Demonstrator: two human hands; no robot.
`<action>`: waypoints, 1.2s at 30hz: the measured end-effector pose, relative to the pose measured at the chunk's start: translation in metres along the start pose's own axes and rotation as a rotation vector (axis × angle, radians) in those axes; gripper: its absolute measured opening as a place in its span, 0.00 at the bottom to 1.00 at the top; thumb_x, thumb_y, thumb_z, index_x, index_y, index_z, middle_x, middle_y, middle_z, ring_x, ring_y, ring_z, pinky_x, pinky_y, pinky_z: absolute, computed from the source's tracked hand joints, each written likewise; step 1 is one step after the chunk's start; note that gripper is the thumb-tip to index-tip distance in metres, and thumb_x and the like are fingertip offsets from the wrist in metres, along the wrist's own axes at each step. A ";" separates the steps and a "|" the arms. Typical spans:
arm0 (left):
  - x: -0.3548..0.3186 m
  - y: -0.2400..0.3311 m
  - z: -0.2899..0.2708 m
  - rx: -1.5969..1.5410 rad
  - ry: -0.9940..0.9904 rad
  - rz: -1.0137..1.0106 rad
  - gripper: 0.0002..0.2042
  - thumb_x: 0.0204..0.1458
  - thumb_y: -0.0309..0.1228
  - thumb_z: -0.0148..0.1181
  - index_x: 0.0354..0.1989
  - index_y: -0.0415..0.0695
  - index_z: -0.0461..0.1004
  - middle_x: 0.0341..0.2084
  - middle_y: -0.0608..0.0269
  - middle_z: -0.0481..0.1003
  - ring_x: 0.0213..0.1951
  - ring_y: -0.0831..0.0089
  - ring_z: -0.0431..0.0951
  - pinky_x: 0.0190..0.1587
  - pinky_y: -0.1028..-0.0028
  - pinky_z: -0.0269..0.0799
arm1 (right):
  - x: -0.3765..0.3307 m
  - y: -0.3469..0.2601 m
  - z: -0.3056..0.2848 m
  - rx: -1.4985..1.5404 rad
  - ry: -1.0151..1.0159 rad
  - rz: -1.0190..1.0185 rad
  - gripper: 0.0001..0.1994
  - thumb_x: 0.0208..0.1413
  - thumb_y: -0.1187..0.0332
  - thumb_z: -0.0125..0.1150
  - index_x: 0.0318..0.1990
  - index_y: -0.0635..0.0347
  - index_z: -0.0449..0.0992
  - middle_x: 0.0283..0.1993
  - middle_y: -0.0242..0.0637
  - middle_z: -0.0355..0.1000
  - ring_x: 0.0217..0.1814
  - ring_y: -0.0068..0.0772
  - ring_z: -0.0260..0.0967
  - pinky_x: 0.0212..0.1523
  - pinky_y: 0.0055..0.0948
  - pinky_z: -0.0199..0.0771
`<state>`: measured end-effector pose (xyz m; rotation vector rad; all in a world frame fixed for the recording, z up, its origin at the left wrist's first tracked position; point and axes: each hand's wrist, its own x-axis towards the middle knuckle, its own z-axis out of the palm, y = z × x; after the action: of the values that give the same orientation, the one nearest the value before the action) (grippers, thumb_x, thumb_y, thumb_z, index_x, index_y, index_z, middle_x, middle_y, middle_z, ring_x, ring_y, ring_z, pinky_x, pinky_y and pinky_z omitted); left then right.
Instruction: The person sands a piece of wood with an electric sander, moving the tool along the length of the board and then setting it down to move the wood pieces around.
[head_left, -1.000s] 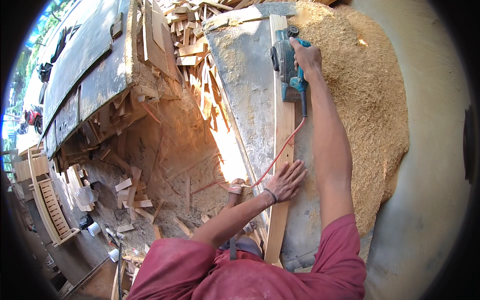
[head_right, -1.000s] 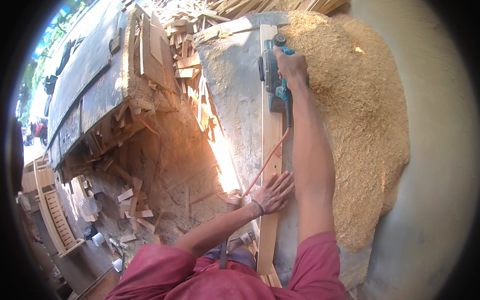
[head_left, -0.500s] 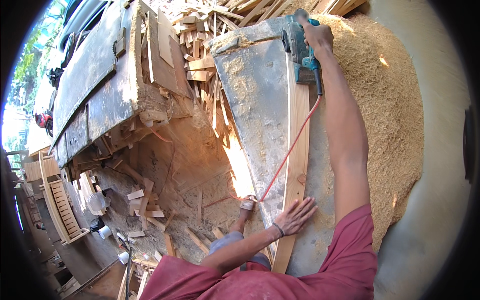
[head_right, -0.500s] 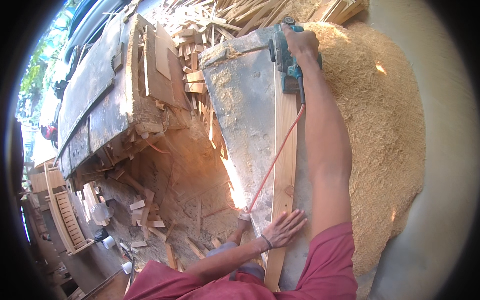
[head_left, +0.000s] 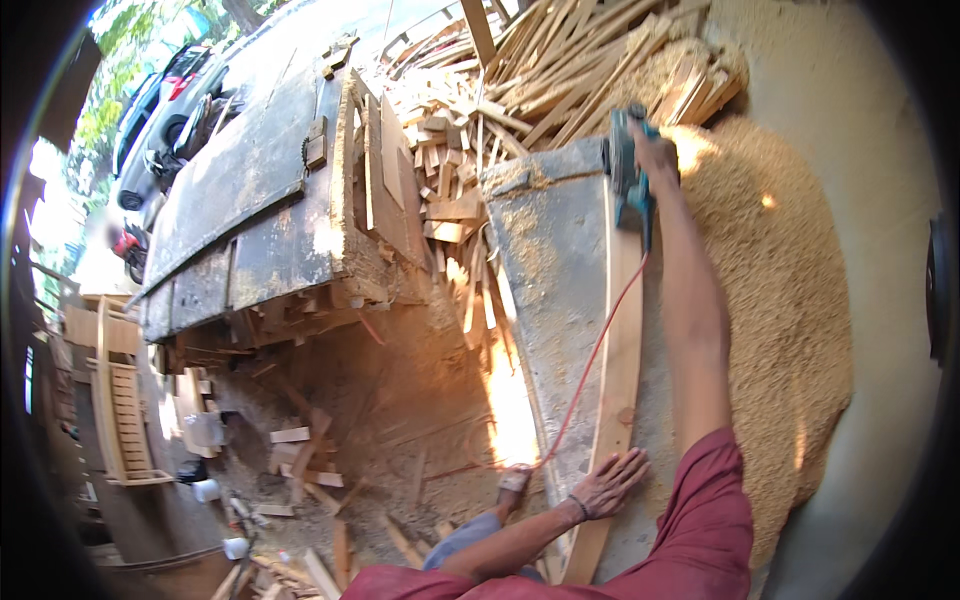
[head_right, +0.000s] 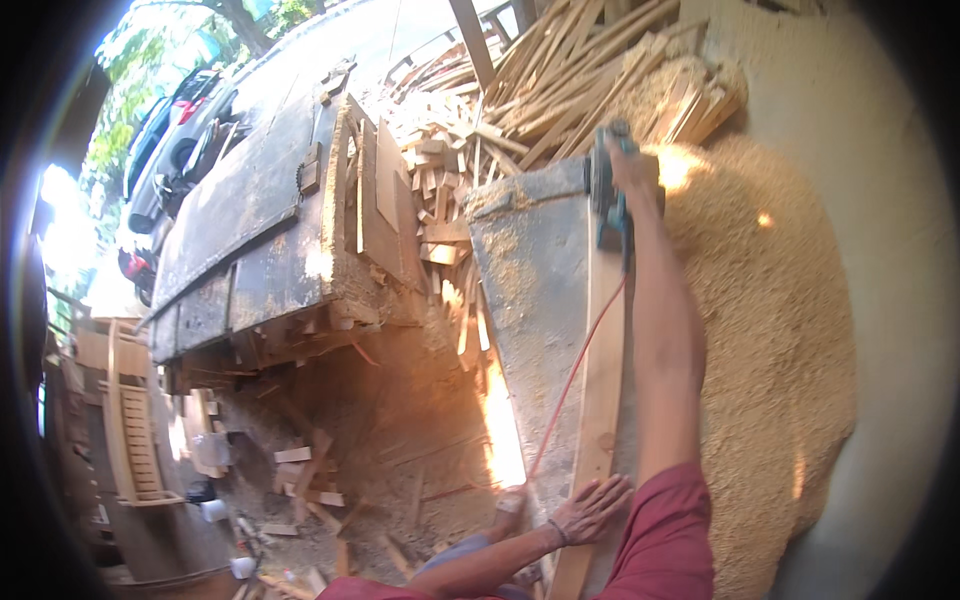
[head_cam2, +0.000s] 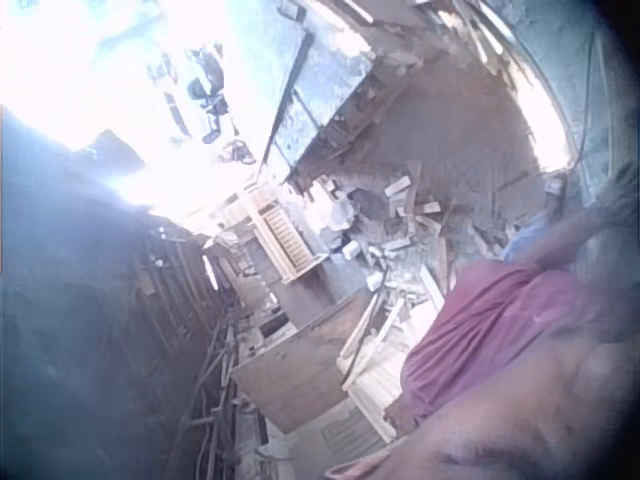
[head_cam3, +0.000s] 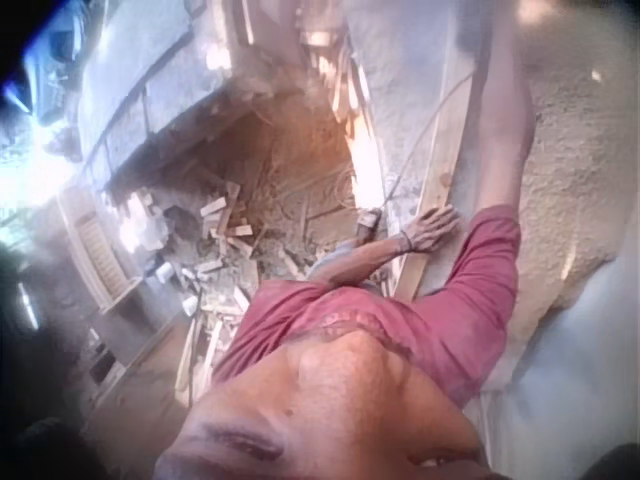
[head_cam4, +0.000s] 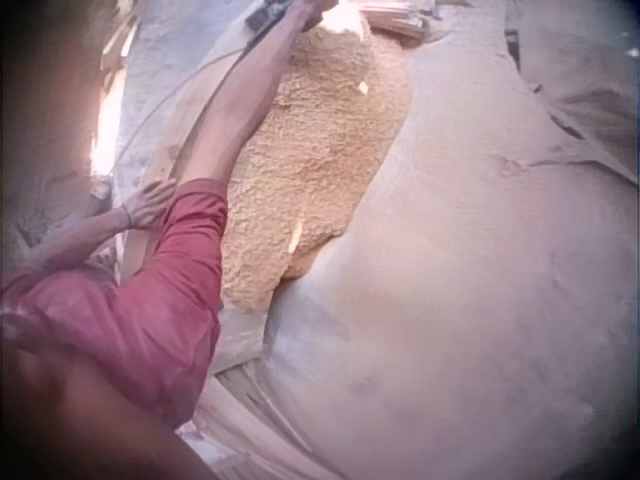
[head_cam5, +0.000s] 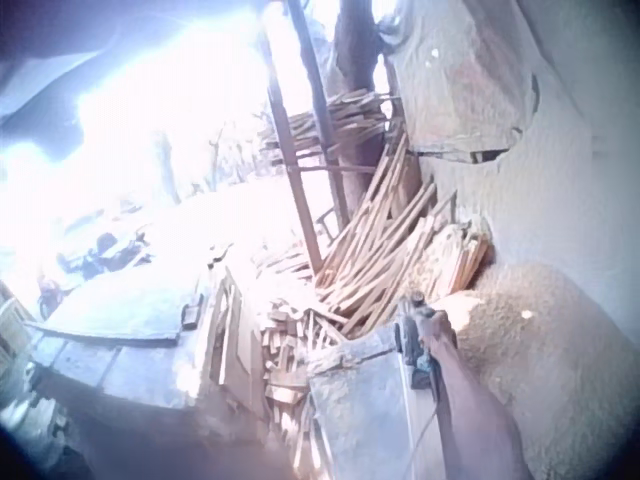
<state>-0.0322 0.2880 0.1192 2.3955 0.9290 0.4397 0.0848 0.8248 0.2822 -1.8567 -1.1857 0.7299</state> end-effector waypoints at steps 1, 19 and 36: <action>0.003 -0.002 0.000 0.016 0.002 -0.001 0.36 0.55 0.36 0.45 0.74 0.44 0.46 0.75 0.57 0.45 0.76 0.68 0.40 0.75 0.59 0.28 | -0.032 0.000 -0.011 0.093 -0.022 0.022 0.29 0.52 0.40 0.63 0.16 0.59 0.74 0.18 0.33 0.71 0.17 0.28 0.68 0.22 0.30 0.69; -0.260 0.123 -0.036 -0.896 -0.467 -0.108 0.15 0.57 0.38 0.53 0.47 0.42 0.77 0.32 0.50 0.80 0.38 0.54 0.81 0.45 0.60 0.75 | -0.647 0.148 -0.256 0.546 0.282 0.536 0.14 0.60 0.56 0.63 0.36 0.58 0.73 0.19 0.28 0.65 0.14 0.22 0.60 0.15 0.25 0.63; -0.221 0.198 0.130 -0.394 0.097 -0.947 0.67 0.37 0.33 0.76 0.72 0.42 0.19 0.64 0.34 0.49 0.65 0.36 0.54 0.67 0.54 0.58 | -0.986 0.246 -0.311 0.722 0.407 0.754 0.15 0.59 0.57 0.64 0.37 0.61 0.72 0.20 0.30 0.65 0.15 0.23 0.62 0.16 0.25 0.63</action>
<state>-0.0244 -0.0362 0.1056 1.3782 1.6829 0.3149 0.0563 -0.2372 0.2809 -1.6579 0.0967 0.9495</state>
